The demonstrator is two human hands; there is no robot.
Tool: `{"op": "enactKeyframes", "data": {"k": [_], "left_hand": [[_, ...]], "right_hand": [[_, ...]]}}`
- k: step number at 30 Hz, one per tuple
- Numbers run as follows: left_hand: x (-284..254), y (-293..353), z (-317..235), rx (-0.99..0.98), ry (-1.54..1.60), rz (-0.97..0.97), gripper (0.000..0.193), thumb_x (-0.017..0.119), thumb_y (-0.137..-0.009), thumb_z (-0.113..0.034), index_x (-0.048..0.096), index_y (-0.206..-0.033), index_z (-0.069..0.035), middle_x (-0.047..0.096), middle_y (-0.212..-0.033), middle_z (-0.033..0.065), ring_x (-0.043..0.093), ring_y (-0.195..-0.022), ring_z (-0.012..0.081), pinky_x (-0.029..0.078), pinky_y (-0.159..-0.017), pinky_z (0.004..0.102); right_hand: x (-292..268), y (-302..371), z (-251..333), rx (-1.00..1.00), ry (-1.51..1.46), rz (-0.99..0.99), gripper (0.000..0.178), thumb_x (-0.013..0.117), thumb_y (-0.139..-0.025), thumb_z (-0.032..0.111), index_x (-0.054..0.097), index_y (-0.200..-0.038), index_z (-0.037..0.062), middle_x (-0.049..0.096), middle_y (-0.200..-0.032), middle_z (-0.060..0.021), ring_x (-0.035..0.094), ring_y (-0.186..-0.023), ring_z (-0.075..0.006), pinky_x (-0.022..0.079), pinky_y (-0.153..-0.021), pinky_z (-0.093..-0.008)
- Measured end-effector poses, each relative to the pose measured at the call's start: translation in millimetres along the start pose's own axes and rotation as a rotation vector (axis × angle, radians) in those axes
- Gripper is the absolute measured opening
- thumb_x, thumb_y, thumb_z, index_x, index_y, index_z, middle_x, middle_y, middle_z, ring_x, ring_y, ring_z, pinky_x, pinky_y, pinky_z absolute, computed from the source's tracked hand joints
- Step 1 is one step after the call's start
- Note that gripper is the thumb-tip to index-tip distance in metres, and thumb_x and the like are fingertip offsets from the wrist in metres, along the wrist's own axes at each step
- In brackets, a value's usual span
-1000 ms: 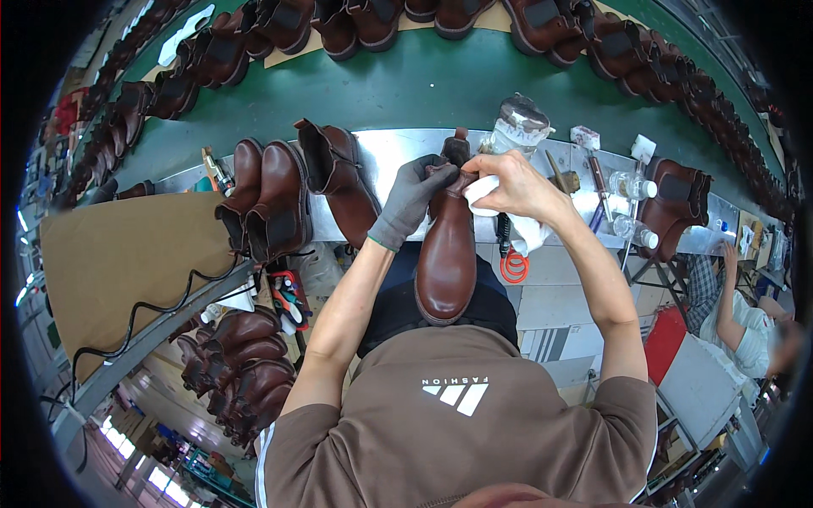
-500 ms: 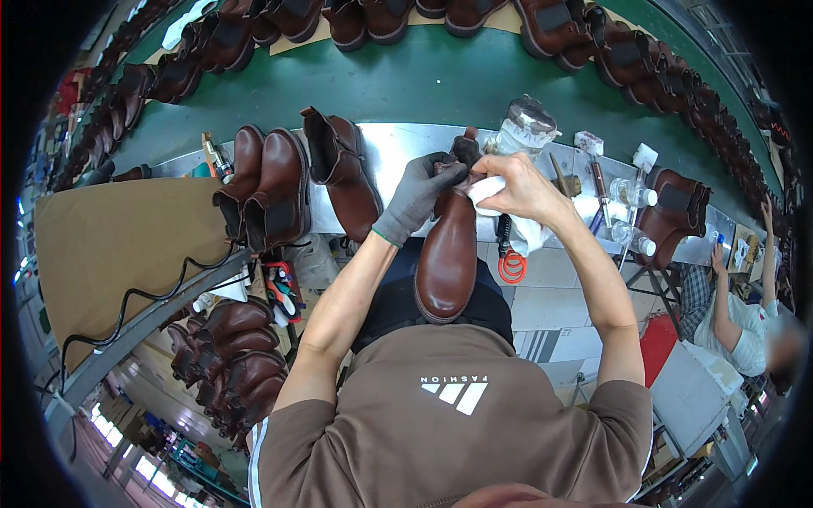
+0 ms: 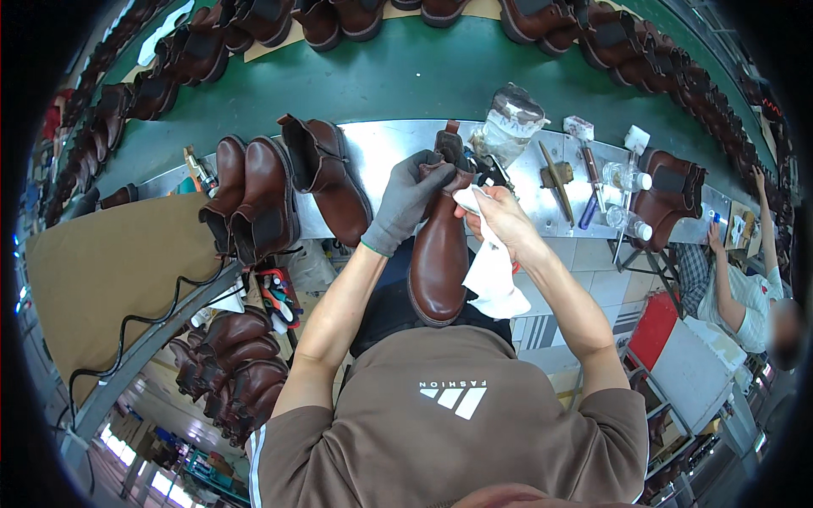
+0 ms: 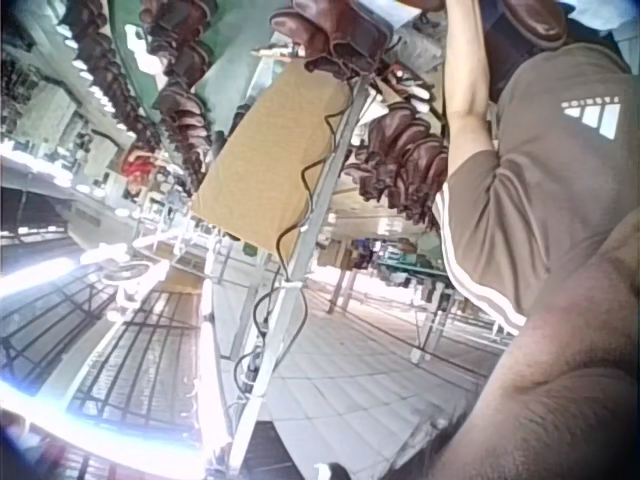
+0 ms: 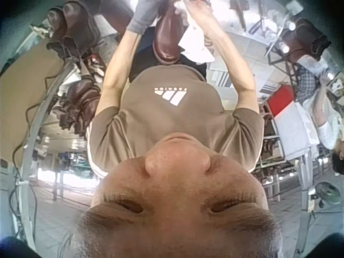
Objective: Inspecting and cleaning leather boots on an assembly line, including spraying and wiping surfaces.
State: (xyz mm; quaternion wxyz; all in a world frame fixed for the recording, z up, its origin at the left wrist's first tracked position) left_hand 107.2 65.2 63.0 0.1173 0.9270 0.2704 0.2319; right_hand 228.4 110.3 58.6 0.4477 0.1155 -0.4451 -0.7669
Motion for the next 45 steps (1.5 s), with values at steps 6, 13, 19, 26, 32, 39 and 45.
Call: {"op": "enactKeyframes", "data": {"k": [6, 13, 19, 26, 32, 39, 45], "left_hand": [[2, 1, -1, 0.010, -0.025, -0.008, 0.020, 0.060, -0.085, -0.016, 0.057, -0.090, 0.003, 0.059, -0.082, 0.0039, 0.051, -0.075, 0.0066, 0.042, -0.067, 0.0218], [2, 0, 2, 0.022, -0.065, 0.003, 0.021, 0.060, -0.085, -0.017, 0.057, -0.090, 0.003, 0.060, -0.081, 0.0043, 0.051, -0.074, 0.0075, 0.042, -0.067, 0.0227], [3, 2, 1, 0.009, -0.039, 0.001, 0.020, 0.061, -0.084, -0.015, 0.057, -0.091, 0.003, 0.059, -0.083, 0.0042, 0.051, -0.076, 0.0077, 0.042, -0.069, 0.0225], [3, 3, -1, 0.008, -0.041, 0.013, 0.018, 0.061, -0.084, -0.014, 0.057, -0.091, 0.002, 0.059, -0.084, 0.0033, 0.051, -0.078, 0.0071, 0.042, -0.069, 0.0221], [4, 3, 0, 0.014, -0.046, 0.024, 0.017, 0.060, -0.085, -0.013, 0.057, -0.091, 0.002, 0.058, -0.083, 0.0023, 0.050, -0.077, 0.0066, 0.042, -0.068, 0.0216], [4, 3, -3, 0.020, -0.045, -0.012, 0.016, 0.060, -0.085, -0.013, 0.057, -0.088, 0.002, 0.058, -0.080, 0.0036, 0.050, -0.074, 0.0062, 0.041, -0.065, 0.0214], [6, 5, -5, 0.041, -0.076, 0.000, 0.016, 0.060, -0.085, -0.014, 0.056, -0.086, 0.002, 0.058, -0.079, 0.0030, 0.049, -0.072, 0.0059, 0.040, -0.063, 0.0214]], "right_hand": [[5, 4, -10, 0.074, -0.410, 0.042, 0.031, 0.043, -0.095, 0.027, 0.056, -0.079, 0.0039, 0.051, -0.056, 0.0020, 0.044, -0.043, -0.0035, 0.031, -0.037, -0.0179], [9, 8, -6, 0.059, -0.305, -0.015, 0.035, 0.038, -0.096, 0.027, 0.054, -0.076, 0.0033, 0.043, -0.050, 0.0035, 0.036, -0.037, -0.0045, 0.024, -0.033, -0.0204], [12, 9, -14, 0.167, -0.449, 0.035, 0.037, 0.036, -0.097, 0.030, 0.053, -0.077, 0.0040, 0.043, -0.051, 0.0036, 0.035, -0.036, -0.0047, 0.024, -0.032, -0.0207], [13, 11, -7, 0.095, -0.379, -0.010, 0.029, 0.040, -0.092, 0.020, 0.053, -0.075, 0.0014, 0.041, -0.048, 0.0008, 0.035, -0.038, -0.0060, 0.023, -0.033, -0.0217], [10, 8, -9, 0.048, -0.375, -0.072, 0.029, 0.038, -0.093, 0.020, 0.052, -0.075, 0.0018, 0.040, -0.048, 0.0012, 0.034, -0.038, -0.0058, 0.023, -0.033, -0.0214], [15, 14, -5, 0.008, -0.286, -0.048, 0.029, 0.037, -0.094, 0.023, 0.050, -0.078, 0.0031, 0.040, -0.050, 0.0020, 0.033, -0.038, -0.0058, 0.023, -0.034, -0.0217], [9, 10, 0, -0.001, -0.298, -0.103, 0.027, 0.038, -0.094, 0.021, 0.049, -0.077, 0.0034, 0.039, -0.050, 0.0026, 0.033, -0.038, -0.0056, 0.024, -0.035, -0.0212]]}}
Point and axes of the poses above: each hand's wrist, its own y-axis away from the middle knuckle, its own x-axis out of the palm, z = x × y, the point moved 9 cm from there along -y, towards the middle knuckle
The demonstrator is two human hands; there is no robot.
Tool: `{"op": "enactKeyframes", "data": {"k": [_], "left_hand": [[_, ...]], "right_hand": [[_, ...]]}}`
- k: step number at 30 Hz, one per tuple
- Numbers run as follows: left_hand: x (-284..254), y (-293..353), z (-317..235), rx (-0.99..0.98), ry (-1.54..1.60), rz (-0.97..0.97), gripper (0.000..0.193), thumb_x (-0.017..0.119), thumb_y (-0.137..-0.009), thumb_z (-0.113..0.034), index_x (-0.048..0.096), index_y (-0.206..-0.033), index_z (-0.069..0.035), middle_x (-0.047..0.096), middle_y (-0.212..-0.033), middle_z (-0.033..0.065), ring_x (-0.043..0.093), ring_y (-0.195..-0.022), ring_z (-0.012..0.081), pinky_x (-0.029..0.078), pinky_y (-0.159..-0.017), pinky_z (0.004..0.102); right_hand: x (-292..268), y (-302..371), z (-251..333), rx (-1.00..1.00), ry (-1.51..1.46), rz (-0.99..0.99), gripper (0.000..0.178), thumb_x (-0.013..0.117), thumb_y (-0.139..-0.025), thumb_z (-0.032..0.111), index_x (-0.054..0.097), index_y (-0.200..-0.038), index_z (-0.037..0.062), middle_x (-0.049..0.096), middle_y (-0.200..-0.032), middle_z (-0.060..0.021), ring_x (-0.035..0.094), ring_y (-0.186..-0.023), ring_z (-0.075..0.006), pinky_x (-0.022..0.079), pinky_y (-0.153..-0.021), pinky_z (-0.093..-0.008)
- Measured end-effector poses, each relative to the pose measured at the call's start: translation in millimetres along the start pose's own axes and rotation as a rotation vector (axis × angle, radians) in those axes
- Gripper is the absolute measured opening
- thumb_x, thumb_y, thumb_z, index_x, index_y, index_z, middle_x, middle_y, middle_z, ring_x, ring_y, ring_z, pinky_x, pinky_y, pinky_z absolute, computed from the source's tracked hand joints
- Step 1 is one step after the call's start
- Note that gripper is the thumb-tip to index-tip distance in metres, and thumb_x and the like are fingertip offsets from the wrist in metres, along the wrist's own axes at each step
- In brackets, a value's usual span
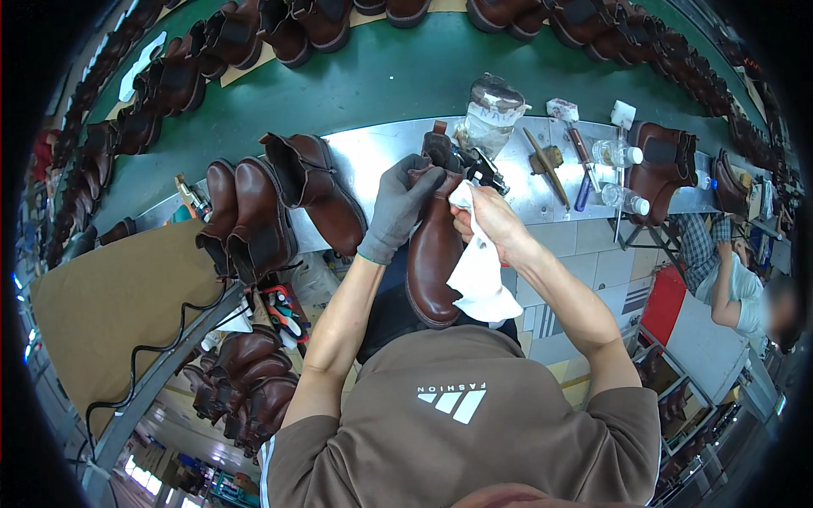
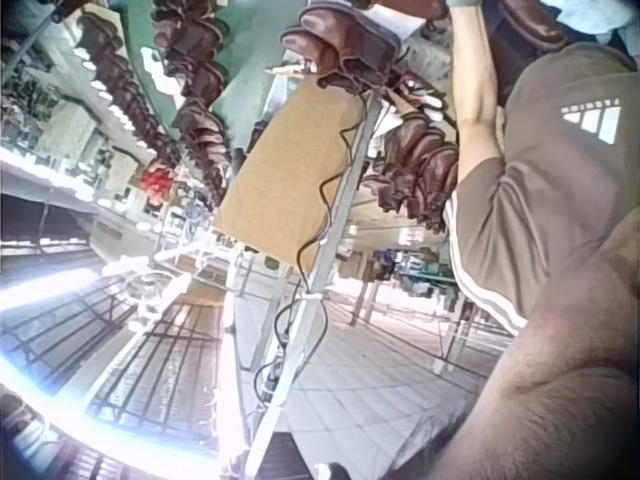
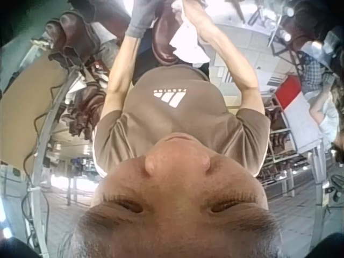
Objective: Inspecting and cleaning leather boots on an assembly line, including spraying and wiping surfaces.
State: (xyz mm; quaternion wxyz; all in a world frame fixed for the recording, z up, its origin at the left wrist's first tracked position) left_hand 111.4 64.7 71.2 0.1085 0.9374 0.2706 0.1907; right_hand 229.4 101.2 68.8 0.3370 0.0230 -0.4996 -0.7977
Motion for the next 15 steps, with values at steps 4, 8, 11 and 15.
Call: {"op": "enactKeyframes", "data": {"k": [4, 8, 11, 15], "left_hand": [[0, 0, 1, -0.007, 0.051, -0.009, 0.016, 0.059, -0.085, -0.014, 0.056, -0.086, 0.002, 0.057, -0.078, 0.0025, 0.048, -0.071, 0.0056, 0.040, -0.063, 0.0214], [1, -1, -1, -0.006, -0.012, 0.020, 0.015, 0.059, -0.086, -0.014, 0.056, -0.087, 0.001, 0.057, -0.079, 0.0019, 0.048, -0.072, 0.0052, 0.040, -0.063, 0.0207], [-1, 1, 0, -0.017, 0.062, 0.014, 0.014, 0.059, -0.086, -0.014, 0.056, -0.088, 0.000, 0.057, -0.080, 0.0013, 0.047, -0.072, 0.0044, 0.040, -0.063, 0.0201], [-13, 0, 13, -0.055, 0.207, 0.009, 0.015, 0.060, -0.086, -0.014, 0.058, -0.093, -0.001, 0.058, -0.084, 0.0007, 0.051, -0.076, 0.0047, 0.042, -0.066, 0.0192]], "right_hand": [[1, 3, -8, 0.101, -0.091, 0.078, 0.026, 0.039, -0.093, 0.021, 0.049, -0.077, 0.0032, 0.039, -0.051, 0.0028, 0.033, -0.039, -0.0054, 0.023, -0.035, -0.0213], [4, 3, -5, 0.022, -0.006, 0.079, 0.026, 0.040, -0.092, 0.021, 0.050, -0.077, 0.0030, 0.040, -0.051, 0.0022, 0.033, -0.040, -0.0055, 0.023, -0.035, -0.0214], [-2, -7, -9, 0.053, -0.078, 0.184, 0.030, 0.039, -0.094, 0.024, 0.052, -0.076, 0.0038, 0.043, -0.055, 0.0024, 0.038, -0.042, -0.0055, 0.028, -0.038, -0.0212], [-24, -2, 1, -0.032, 0.174, -0.101, 0.029, 0.042, -0.092, 0.025, 0.056, -0.080, 0.0022, 0.047, -0.058, 0.0029, 0.042, -0.048, -0.0050, 0.033, -0.044, -0.0196]]}}
Point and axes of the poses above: each hand's wrist, its own y-axis away from the middle knuckle, its own x-axis out of the palm, z = x × y, the point moved 9 cm from there along -y, towards the middle knuckle
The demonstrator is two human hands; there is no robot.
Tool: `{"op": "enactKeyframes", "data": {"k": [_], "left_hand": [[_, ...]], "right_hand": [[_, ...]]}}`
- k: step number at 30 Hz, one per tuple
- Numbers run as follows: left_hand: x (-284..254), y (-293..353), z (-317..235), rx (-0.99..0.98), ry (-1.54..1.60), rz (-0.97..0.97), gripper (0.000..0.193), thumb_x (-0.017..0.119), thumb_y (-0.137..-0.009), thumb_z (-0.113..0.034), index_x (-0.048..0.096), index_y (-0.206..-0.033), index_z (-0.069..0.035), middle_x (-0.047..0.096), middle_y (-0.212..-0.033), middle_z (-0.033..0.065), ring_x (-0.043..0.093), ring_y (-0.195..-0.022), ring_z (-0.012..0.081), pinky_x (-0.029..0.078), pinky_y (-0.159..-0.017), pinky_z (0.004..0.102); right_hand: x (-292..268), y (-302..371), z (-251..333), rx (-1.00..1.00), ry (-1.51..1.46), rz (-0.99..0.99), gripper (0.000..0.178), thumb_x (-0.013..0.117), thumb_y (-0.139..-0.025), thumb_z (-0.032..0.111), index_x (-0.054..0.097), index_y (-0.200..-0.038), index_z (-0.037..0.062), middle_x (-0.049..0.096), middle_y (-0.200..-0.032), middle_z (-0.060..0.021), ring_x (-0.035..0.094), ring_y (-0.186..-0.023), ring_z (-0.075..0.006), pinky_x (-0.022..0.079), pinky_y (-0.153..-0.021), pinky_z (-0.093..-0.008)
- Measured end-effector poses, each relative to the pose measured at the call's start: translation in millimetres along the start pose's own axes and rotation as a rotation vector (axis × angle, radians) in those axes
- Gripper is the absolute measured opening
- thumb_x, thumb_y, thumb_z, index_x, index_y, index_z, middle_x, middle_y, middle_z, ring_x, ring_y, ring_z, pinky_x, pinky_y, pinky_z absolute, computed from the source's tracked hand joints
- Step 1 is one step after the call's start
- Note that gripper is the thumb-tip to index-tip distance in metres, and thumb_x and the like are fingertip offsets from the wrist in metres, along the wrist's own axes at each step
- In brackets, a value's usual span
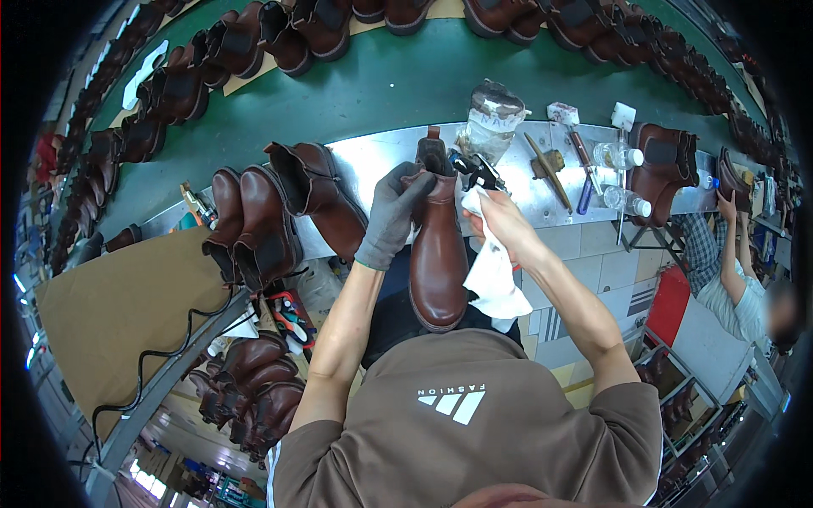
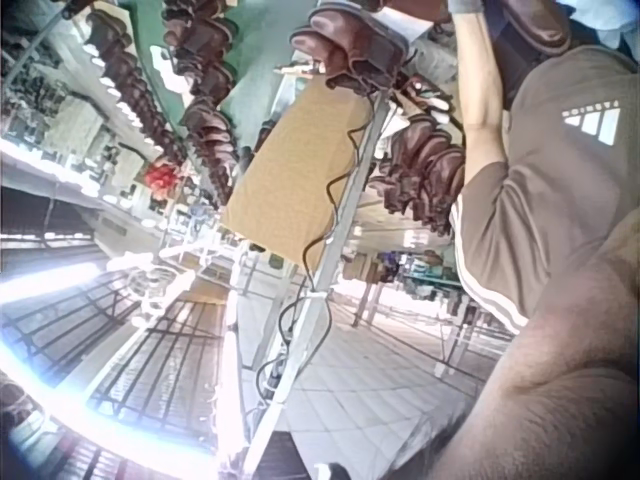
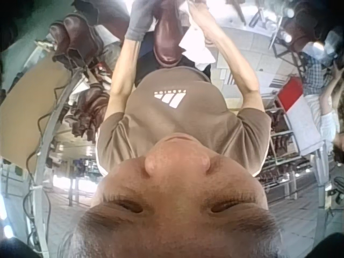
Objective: Inspecting and cleaning leather boots on an assembly line, including spraying and wiping surfaces.
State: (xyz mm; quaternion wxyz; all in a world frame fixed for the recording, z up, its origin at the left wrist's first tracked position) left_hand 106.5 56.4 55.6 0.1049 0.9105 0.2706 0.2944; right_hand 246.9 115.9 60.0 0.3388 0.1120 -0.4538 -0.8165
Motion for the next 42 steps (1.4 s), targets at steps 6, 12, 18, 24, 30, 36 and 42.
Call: {"op": "enactKeyframes", "data": {"k": [6, 12, 18, 24, 30, 36, 42], "left_hand": [[0, 2, 4, -0.108, 0.216, 0.061, 0.019, 0.056, -0.088, -0.010, 0.059, -0.103, 0.000, 0.061, -0.091, 0.0034, 0.056, -0.081, 0.0079, 0.045, -0.072, 0.0201], [-2, 1, 1, -0.073, 0.261, 0.058, 0.019, 0.055, -0.087, -0.008, 0.059, -0.102, 0.002, 0.061, -0.091, 0.0043, 0.056, -0.082, 0.0083, 0.045, -0.073, 0.0205], [-9, 0, 10, -0.089, 0.351, 0.035, 0.017, 0.055, -0.087, -0.007, 0.058, -0.102, 0.001, 0.061, -0.091, 0.0041, 0.056, -0.082, 0.0082, 0.045, -0.074, 0.0213], [-3, 4, 4, -0.064, 0.335, -0.005, 0.016, 0.054, -0.087, -0.008, 0.058, -0.101, -0.001, 0.058, -0.088, 0.0019, 0.055, -0.081, 0.0076, 0.044, -0.073, 0.0205], [-7, 5, 9, -0.063, 0.318, -0.035, 0.015, 0.056, -0.087, -0.009, 0.059, -0.099, -0.001, 0.058, -0.086, 0.0008, 0.054, -0.078, 0.0073, 0.044, -0.071, 0.0196], [-4, 2, 9, -0.076, 0.321, -0.031, 0.015, 0.055, -0.087, -0.008, 0.059, -0.099, 0.000, 0.058, -0.087, 0.0020, 0.055, -0.078, 0.0080, 0.044, -0.070, 0.0193], [-7, 2, 9, -0.093, 0.368, -0.059, 0.017, 0.055, -0.087, -0.009, 0.058, -0.099, 0.001, 0.058, -0.087, 0.0034, 0.056, -0.080, 0.0092, 0.045, -0.071, 0.0209]], "right_hand": [[28, 27, 81, -0.847, 0.549, 0.075, 0.037, 0.053, -0.072, 0.000, 0.059, -0.109, 0.0007, 0.059, -0.072, -0.0015, 0.049, -0.065, -0.0044, 0.042, -0.062, -0.0205], [24, -27, 62, -0.572, 0.263, 0.292, 0.020, 0.055, -0.077, 0.005, 0.063, -0.094, -0.0020, 0.063, -0.082, -0.0010, 0.054, -0.077, -0.0056, 0.044, -0.071, -0.0207], [36, -18, 67, -0.520, 0.212, 0.429, 0.019, 0.055, -0.078, 0.006, 0.064, -0.092, -0.0011, 0.062, -0.085, 0.0005, 0.054, -0.078, -0.0049, 0.043, -0.071, -0.0200], [31, -14, 68, -0.774, 0.410, 0.099, 0.016, 0.060, -0.079, 0.013, 0.062, -0.086, -0.0012, 0.058, -0.064, -0.0024, 0.051, -0.062, -0.0052, 0.043, -0.058, -0.0232], [33, -19, 69, -0.657, 0.168, 0.242, 0.014, 0.053, -0.082, 0.009, 0.061, -0.086, -0.0013, 0.056, -0.069, 0.0001, 0.048, -0.064, -0.0044, 0.041, -0.060, -0.0207], [31, -27, 64, -0.624, 0.268, 0.186, 0.013, 0.063, -0.076, 0.011, 0.061, -0.082, 0.0000, 0.060, -0.071, -0.0004, 0.052, -0.066, -0.0058, 0.043, -0.062, -0.0230], [37, -26, 64, -0.567, 0.211, 0.352, 0.013, 0.059, -0.075, 0.008, 0.059, -0.086, 0.0004, 0.058, -0.075, 0.0006, 0.053, -0.069, -0.0057, 0.043, -0.062, -0.0216]]}}
Point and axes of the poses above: each hand's wrist, its own y-axis away from the middle knuckle, its own x-axis out of the palm, z = x × y, the point moved 9 cm from there along -y, towards the middle knuckle
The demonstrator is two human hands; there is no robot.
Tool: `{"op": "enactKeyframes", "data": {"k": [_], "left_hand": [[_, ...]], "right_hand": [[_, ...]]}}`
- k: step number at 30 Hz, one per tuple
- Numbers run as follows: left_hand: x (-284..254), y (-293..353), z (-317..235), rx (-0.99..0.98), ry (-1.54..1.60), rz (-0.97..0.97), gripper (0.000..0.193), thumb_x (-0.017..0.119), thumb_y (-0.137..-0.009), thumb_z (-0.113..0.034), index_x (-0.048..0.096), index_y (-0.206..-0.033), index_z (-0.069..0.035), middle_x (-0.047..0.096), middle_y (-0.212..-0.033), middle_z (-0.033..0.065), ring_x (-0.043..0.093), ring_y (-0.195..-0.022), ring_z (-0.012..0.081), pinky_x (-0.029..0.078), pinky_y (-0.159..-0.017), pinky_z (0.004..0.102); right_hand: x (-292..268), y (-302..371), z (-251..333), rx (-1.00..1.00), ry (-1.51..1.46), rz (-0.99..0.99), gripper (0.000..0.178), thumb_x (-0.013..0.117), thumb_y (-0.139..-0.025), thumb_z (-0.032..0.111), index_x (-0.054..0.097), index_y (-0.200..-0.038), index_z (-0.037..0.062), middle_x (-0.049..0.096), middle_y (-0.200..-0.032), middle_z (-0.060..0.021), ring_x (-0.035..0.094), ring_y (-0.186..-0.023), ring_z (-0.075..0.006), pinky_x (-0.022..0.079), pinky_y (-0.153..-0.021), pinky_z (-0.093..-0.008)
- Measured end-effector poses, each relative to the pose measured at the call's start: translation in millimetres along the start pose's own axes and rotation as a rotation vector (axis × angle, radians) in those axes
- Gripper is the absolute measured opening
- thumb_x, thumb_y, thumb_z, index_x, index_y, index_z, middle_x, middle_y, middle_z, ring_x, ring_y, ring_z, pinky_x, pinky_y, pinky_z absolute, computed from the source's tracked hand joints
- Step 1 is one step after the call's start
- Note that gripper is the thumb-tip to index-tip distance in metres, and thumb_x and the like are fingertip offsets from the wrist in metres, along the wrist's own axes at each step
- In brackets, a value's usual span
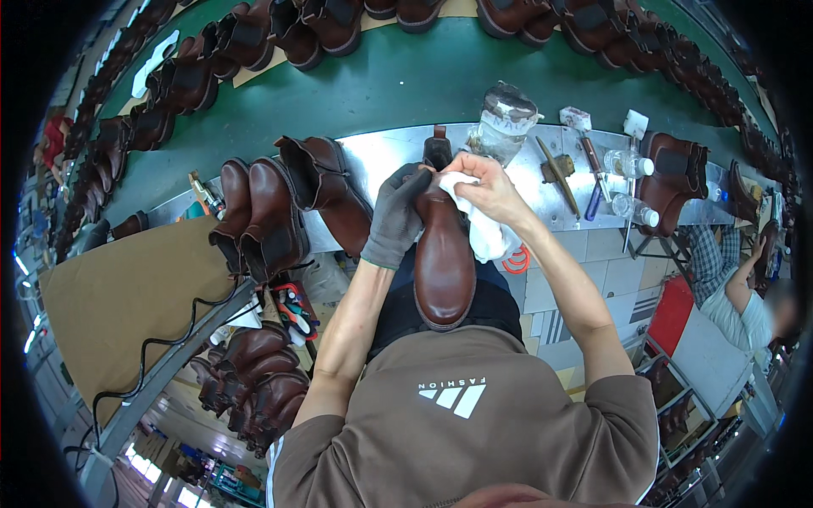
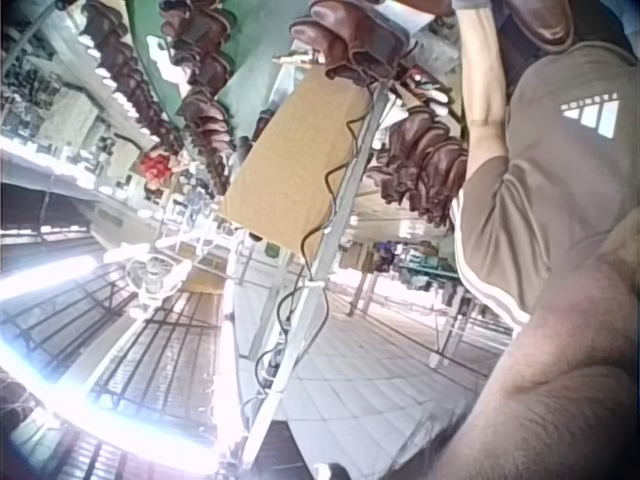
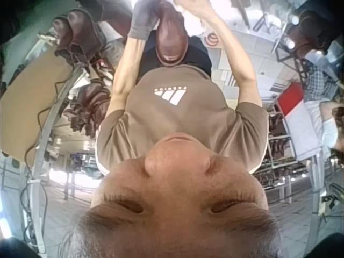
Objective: Inspecting and cleaning leather boots on an assembly line, including spraying and wiping surfaces.
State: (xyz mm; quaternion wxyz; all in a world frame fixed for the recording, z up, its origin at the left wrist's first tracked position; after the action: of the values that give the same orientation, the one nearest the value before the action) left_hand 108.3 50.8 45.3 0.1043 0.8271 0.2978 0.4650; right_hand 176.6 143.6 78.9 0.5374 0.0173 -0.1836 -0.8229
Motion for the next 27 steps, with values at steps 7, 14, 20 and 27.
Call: {"op": "enactKeyframes", "data": {"k": [7, 14, 20, 27], "left_hand": [[-6, 0, 3, -0.023, 0.048, -0.012, 0.017, 0.056, -0.087, -0.010, 0.058, -0.099, 0.001, 0.059, -0.091, 0.0048, 0.057, -0.081, 0.0106, 0.046, -0.072, 0.0221], [-5, -1, 4, -0.030, 0.080, 0.001, 0.018, 0.058, -0.085, -0.010, 0.059, -0.099, 0.001, 0.059, -0.092, 0.0050, 0.057, -0.083, 0.0118, 0.046, -0.074, 0.0239], [-6, -1, 6, -0.066, 0.137, 0.019, 0.017, 0.056, -0.085, -0.009, 0.059, -0.099, 0.000, 0.060, -0.092, 0.0048, 0.058, -0.084, 0.0122, 0.046, -0.075, 0.0246], [-5, 0, 0, -0.040, 0.084, 0.017, 0.015, 0.056, -0.086, -0.010, 0.059, -0.098, 0.000, 0.060, -0.092, 0.0049, 0.058, -0.084, 0.0122, 0.046, -0.075, 0.0241]], "right_hand": [[3, 2, 1, -0.032, -0.011, -0.006, 0.016, 0.054, -0.075, 0.006, 0.058, -0.090, 0.0001, 0.058, -0.078, 0.0006, 0.053, -0.073, -0.0061, 0.044, -0.067, -0.0216], [3, 3, -16, -0.017, -0.057, -0.078, 0.015, 0.051, -0.079, 0.007, 0.059, -0.091, 0.0017, 0.052, -0.071, 0.0041, 0.045, -0.066, -0.0029, 0.038, -0.060, -0.0195], [8, 5, -15, 0.001, -0.225, -0.001, 0.021, 0.051, -0.078, 0.006, 0.060, -0.097, 0.0019, 0.054, -0.074, 0.0034, 0.047, -0.067, -0.0029, 0.039, -0.061, -0.0197], [7, -2, 19, -0.244, 0.388, -0.114, 0.017, 0.052, -0.080, 0.006, 0.057, -0.094, -0.0020, 0.058, -0.070, -0.0076, 0.055, -0.065, -0.0131, 0.045, -0.061, -0.0288]]}}
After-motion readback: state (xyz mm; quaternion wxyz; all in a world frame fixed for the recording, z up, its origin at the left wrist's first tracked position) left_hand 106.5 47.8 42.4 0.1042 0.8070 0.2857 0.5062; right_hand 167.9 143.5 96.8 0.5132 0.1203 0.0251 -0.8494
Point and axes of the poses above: each hand's wrist, its own y-axis away from the middle knuckle, its own x-axis out of the palm, z = x × y, the point moved 9 cm from there along -y, towards the middle knuckle
